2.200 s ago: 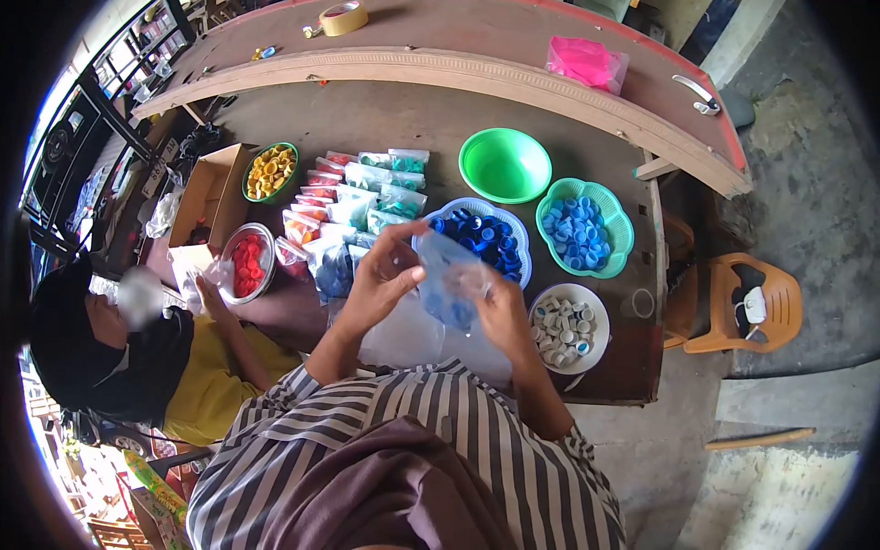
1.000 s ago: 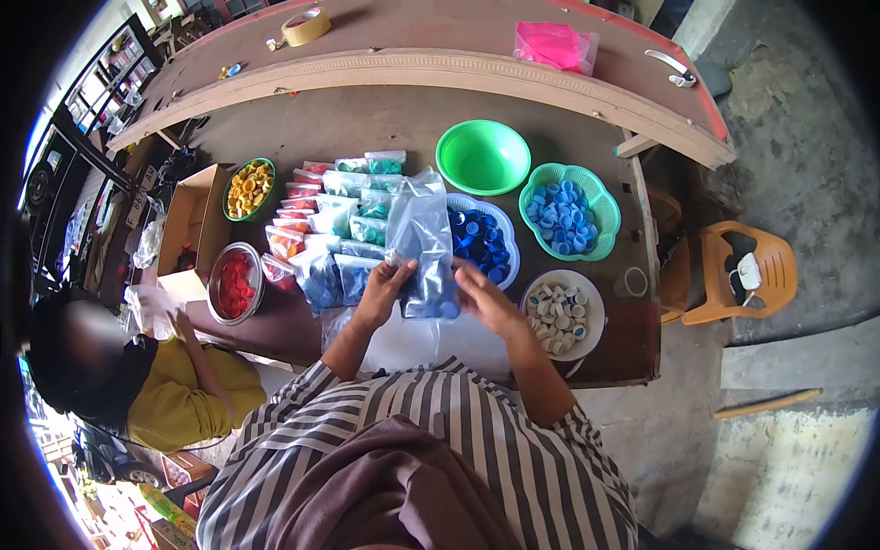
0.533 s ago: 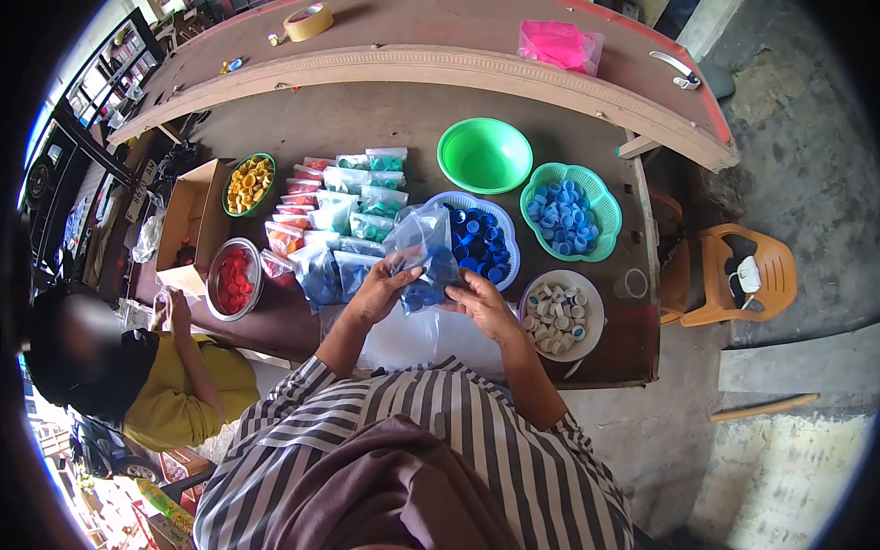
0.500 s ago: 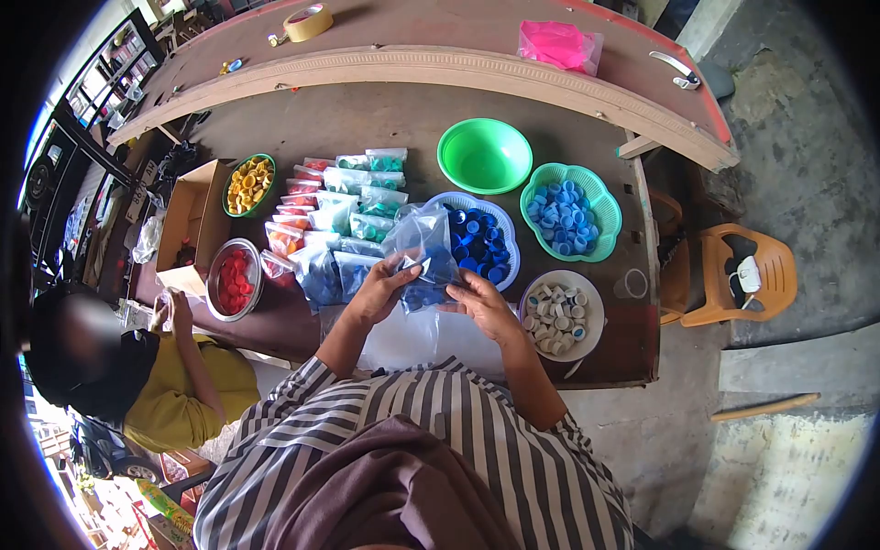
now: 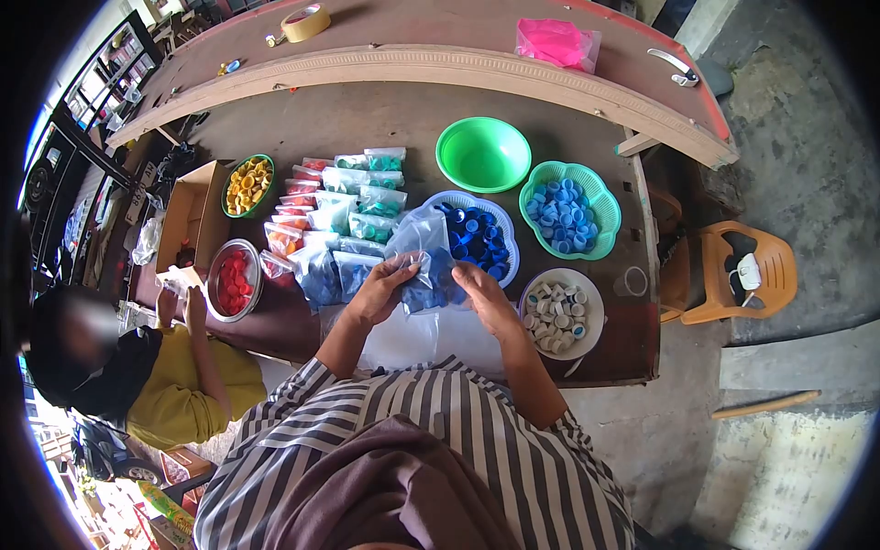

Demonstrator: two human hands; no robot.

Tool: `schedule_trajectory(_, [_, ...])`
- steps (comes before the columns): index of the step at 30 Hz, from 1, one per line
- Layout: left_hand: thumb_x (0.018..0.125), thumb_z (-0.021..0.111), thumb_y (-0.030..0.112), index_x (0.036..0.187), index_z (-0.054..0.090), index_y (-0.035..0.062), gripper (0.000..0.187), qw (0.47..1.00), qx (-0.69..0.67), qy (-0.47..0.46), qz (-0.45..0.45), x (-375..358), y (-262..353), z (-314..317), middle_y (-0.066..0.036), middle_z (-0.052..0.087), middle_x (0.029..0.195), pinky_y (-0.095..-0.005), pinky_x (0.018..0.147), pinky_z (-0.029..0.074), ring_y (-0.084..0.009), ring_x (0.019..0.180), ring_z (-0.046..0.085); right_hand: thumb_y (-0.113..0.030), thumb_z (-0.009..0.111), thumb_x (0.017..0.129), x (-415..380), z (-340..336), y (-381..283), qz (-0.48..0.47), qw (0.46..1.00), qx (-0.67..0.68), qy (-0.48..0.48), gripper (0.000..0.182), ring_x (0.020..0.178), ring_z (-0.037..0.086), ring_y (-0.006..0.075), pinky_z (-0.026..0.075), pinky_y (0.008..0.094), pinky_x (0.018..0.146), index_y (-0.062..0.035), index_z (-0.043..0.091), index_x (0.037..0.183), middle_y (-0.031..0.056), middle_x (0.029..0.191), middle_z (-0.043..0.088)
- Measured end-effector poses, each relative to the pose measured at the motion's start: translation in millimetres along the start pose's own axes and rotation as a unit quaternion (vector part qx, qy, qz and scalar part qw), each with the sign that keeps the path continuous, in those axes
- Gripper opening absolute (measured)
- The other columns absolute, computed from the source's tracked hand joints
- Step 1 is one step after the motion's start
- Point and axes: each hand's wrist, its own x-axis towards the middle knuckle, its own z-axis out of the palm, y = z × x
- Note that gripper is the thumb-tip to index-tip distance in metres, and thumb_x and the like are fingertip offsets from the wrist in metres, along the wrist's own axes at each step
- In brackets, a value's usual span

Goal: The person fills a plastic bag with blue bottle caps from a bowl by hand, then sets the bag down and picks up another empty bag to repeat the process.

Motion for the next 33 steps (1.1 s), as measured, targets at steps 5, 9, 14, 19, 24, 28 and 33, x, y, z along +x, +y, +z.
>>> schedule_trajectory(5, [0.093, 0.058, 0.008, 0.126, 0.056, 0.0001, 0.033, 0.999, 0.044, -0.015, -0.026, -0.3, -4.5, -0.9, -0.005, 0.065, 0.105, -0.0268, 0.084, 0.051, -0.0121, 0.091, 0.063, -0.027, 0.058, 0.096, 8.1, 7.6, -11.4, -0.057, 0.997, -0.039, 0.026, 0.039, 0.097, 0.054, 0.0054, 0.043, 0.0205, 0.083, -0.0036, 0.053, 0.127, 0.0002, 0.108, 0.060])
schedule_trajectory(9, [0.093, 0.058, 0.008, 0.126, 0.056, 0.0000, 0.034, 0.998, 0.048, -0.018, -0.033, -0.2, -5.6, -4.3, -0.005, 0.064, 0.108, -0.0279, 0.085, 0.050, -0.0130, 0.095, 0.062, -0.026, 0.061, 0.094, 21.4, 0.2, -0.8, -0.095, 0.993, -0.065, 0.011, 0.040, 0.098, 0.053, 0.0067, 0.040, 0.0204, 0.087, -0.0015, 0.054, 0.124, 0.0025, 0.111, 0.058])
schedule_trajectory(14, [0.093, 0.056, 0.008, 0.128, 0.053, -0.0011, 0.037, 0.999, 0.011, -0.021, -0.046, -0.5, 0.3, -6.7, -0.007, 0.063, 0.112, -0.0314, 0.093, 0.046, -0.0166, 0.102, 0.060, -0.023, 0.064, 0.092, 18.2, 8.0, -8.5, -0.066, 0.998, -0.017, 0.019, 0.041, 0.106, 0.052, 0.0113, 0.040, 0.0242, 0.093, -0.0019, 0.053, 0.126, 0.0050, 0.115, 0.058])
schedule_trajectory(19, [0.089, 0.048, 0.003, 0.129, 0.052, -0.0037, 0.040, 0.998, 0.008, -0.038, -0.049, -3.3, 7.0, -3.6, -0.010, 0.061, 0.116, -0.0340, 0.097, 0.042, -0.0198, 0.107, 0.058, -0.022, 0.067, 0.090, 13.3, 10.8, -10.6, -0.052, 0.999, -0.012, -0.012, 0.046, 0.109, 0.051, 0.0129, 0.040, 0.0268, 0.095, -0.0009, 0.051, 0.128, 0.0063, 0.118, 0.057])
schedule_trajectory(24, [0.089, 0.047, 0.003, 0.129, 0.051, -0.0041, 0.041, 0.997, 0.002, -0.051, -0.052, -1.3, 5.7, -7.1, -0.010, 0.062, 0.116, -0.0328, 0.097, 0.043, -0.0188, 0.106, 0.058, -0.021, 0.067, 0.089, 10.4, 14.5, -12.8, -0.064, 0.998, -0.017, 0.007, 0.046, 0.108, 0.052, 0.0125, 0.041, 0.0266, 0.094, 0.0000, 0.052, 0.127, 0.0073, 0.118, 0.057])
schedule_trajectory(28, [0.091, 0.048, 0.002, 0.128, 0.052, -0.0050, 0.039, 0.997, 0.002, -0.037, -0.064, -0.2, 5.7, -5.8, -0.010, 0.063, 0.113, -0.0308, 0.093, 0.046, -0.0174, 0.101, 0.060, -0.021, 0.067, 0.090, 12.0, 12.9, -10.7, -0.056, 0.997, -0.046, -0.005, 0.043, 0.107, 0.052, 0.0120, 0.041, 0.0264, 0.094, 0.0002, 0.053, 0.125, 0.0072, 0.116, 0.059])
schedule_trajectory(33, [0.092, 0.047, 0.003, 0.126, 0.054, -0.0048, 0.036, 0.998, 0.008, -0.032, -0.055, 0.8, 4.2, -7.1, -0.011, 0.063, 0.112, -0.0300, 0.091, 0.047, -0.0166, 0.099, 0.061, -0.019, 0.065, 0.091, 10.8, 10.4, -8.8, -0.065, 0.998, -0.017, -0.011, 0.044, 0.111, 0.050, 0.0130, 0.039, 0.0276, 0.096, 0.0004, 0.051, 0.128, 0.0073, 0.118, 0.057])
